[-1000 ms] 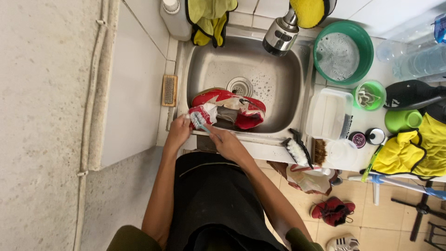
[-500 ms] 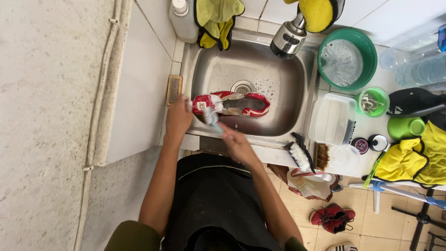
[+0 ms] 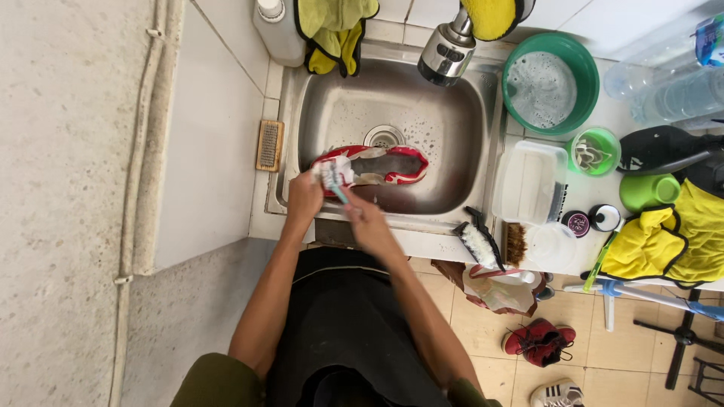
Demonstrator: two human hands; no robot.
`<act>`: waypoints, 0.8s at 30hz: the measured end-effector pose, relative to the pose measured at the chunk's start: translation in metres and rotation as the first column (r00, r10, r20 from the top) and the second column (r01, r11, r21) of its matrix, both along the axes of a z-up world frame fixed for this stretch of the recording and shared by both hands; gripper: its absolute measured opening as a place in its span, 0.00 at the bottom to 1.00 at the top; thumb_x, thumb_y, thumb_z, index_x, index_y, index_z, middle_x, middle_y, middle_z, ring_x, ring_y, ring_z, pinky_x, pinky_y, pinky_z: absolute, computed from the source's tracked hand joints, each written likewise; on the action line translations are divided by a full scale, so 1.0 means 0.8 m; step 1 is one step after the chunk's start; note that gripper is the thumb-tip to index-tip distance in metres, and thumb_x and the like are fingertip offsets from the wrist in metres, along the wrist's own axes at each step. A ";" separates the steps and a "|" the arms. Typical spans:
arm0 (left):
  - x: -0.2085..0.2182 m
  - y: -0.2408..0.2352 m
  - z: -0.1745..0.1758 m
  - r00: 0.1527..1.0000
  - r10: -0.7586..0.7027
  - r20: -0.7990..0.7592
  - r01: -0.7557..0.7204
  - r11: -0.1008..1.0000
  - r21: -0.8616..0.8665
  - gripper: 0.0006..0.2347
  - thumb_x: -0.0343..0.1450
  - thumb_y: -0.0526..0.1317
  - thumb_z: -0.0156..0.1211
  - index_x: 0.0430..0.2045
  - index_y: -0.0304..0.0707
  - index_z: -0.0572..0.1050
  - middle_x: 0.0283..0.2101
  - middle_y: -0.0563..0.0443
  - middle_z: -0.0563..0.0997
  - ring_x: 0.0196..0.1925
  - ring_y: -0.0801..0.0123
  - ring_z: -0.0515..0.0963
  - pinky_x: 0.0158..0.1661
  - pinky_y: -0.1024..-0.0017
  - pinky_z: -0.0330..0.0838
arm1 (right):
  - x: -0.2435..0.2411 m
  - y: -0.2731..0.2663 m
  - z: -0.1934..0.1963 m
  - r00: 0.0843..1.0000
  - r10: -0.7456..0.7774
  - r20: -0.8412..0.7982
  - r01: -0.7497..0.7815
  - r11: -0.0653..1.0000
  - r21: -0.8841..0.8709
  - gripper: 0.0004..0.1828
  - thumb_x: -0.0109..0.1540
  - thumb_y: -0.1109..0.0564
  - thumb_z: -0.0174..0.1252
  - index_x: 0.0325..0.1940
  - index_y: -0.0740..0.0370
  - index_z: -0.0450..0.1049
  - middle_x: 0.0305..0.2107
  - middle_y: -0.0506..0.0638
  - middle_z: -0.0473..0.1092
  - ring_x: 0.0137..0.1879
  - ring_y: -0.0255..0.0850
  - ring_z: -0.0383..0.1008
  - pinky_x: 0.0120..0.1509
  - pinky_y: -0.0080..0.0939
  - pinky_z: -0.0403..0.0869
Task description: The person scrubs a red and white sneaker in a sink using a toothbrush and a larger brush. They rinse the shoe under running water and continue scrubbing different parts of the shoe, including the sole and laces.
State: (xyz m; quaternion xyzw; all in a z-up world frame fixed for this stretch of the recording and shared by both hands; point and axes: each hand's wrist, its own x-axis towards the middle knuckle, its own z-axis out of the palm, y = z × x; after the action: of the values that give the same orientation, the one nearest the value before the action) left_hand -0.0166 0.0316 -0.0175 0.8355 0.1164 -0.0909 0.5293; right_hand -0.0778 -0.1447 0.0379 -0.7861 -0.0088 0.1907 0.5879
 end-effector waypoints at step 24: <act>-0.006 -0.023 -0.012 0.810 0.558 -0.180 -0.572 0.685 -0.452 0.16 0.84 0.47 0.58 0.30 0.36 0.84 0.25 0.52 0.82 0.23 0.73 0.80 0.25 0.70 0.78 | -0.029 -0.015 0.021 0.985 0.068 -0.159 -0.118 0.936 -0.330 0.31 0.77 0.52 0.41 0.87 0.46 0.63 0.68 0.65 0.75 0.71 0.71 0.74 0.77 0.81 0.62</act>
State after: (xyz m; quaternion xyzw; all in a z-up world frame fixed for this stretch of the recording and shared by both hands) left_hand -0.0212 0.0135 -0.0272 0.5969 0.3487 0.0389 0.7216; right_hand -0.1007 -0.1565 0.0544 -0.8581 0.0296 0.2738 0.4334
